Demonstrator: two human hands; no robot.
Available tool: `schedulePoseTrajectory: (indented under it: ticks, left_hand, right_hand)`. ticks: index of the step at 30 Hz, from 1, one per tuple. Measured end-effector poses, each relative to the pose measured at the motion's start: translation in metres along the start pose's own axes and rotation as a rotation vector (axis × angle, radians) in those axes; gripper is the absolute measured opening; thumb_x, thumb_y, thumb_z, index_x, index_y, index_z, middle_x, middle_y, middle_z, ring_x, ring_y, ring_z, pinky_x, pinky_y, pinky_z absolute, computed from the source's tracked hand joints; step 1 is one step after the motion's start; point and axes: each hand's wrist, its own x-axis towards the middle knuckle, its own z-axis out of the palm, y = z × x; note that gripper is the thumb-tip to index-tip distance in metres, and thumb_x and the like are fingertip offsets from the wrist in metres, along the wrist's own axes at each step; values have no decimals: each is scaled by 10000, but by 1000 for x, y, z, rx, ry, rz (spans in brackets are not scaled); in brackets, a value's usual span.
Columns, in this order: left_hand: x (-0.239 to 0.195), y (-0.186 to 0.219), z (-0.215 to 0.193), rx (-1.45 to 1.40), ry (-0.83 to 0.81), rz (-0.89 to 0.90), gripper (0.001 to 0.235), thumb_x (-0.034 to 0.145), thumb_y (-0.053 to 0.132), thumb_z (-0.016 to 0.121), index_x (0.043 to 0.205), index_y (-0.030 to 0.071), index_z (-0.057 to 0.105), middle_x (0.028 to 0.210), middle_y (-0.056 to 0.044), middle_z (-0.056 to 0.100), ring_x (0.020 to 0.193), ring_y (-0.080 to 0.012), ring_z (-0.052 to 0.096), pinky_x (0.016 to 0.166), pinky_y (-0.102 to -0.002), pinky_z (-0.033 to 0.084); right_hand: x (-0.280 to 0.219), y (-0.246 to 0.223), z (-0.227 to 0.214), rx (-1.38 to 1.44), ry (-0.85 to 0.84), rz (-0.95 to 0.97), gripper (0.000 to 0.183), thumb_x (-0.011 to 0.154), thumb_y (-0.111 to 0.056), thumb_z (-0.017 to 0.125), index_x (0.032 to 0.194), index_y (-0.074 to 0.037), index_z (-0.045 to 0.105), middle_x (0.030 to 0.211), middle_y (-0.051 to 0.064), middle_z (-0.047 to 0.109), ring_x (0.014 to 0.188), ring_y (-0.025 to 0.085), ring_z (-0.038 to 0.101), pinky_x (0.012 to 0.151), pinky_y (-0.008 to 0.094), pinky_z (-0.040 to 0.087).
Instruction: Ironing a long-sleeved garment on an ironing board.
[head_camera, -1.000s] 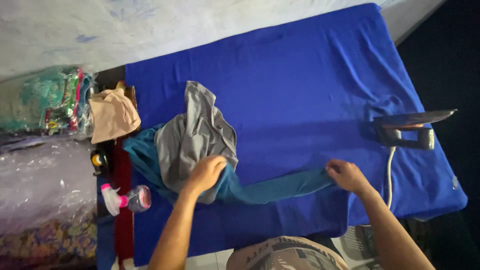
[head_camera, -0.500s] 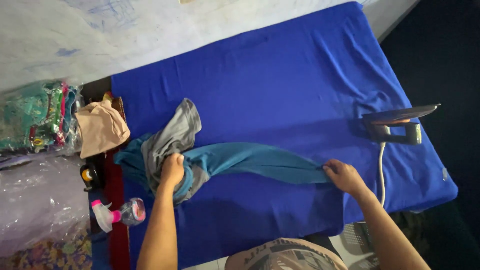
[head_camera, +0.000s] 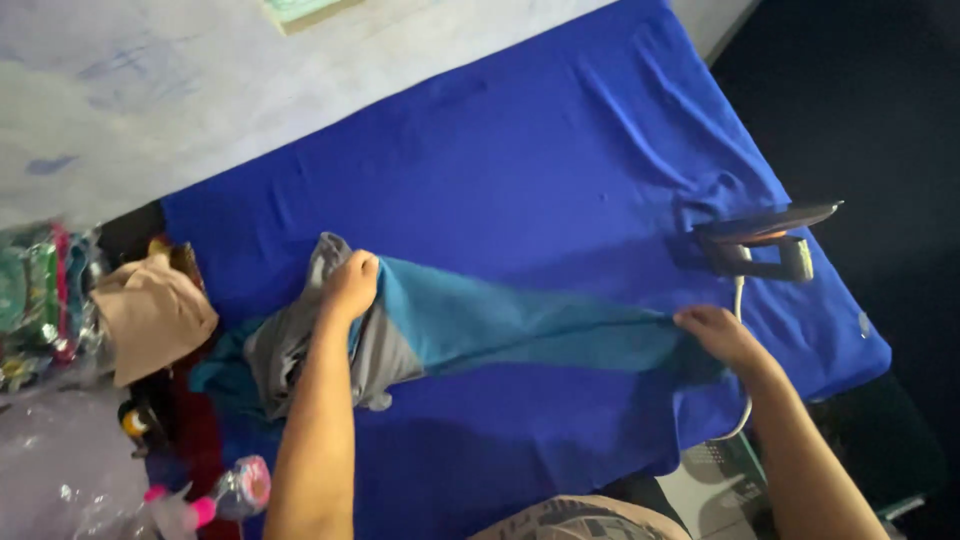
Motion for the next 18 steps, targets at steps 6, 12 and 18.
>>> schedulePoseTrajectory:
  ticks: [6, 12, 18]
  left_hand:
    - [40, 22, 21, -49, 262, 86, 201, 1043, 249, 558, 1101, 95, 673, 1078, -179, 722, 1023, -416, 667, 843, -519, 526]
    - [67, 40, 6, 33, 290, 108, 164, 1055, 244, 548, 1091, 131, 662, 1103, -131, 722, 1001, -391, 675, 784, -517, 523]
    - [98, 49, 10, 72, 206, 169, 175, 1073, 270, 546, 1126, 143, 653, 1078, -135, 694, 956, -410, 664, 769, -531, 522]
  right_hand:
    - [-2, -61, 3, -384, 413, -92, 357, 939, -385, 689, 1056, -53, 755, 951, 210, 758, 916, 378, 732, 797, 461, 562]
    - [2, -64, 5, -654, 502, -27, 378, 967, -461, 700, 1012, -87, 736, 905, 187, 734, 912, 392, 708, 822, 486, 545]
    - [-5, -55, 21, -923, 737, -157, 241, 928, -411, 729, 968, -173, 729, 1029, 64, 701, 1061, 278, 651, 928, 446, 437]
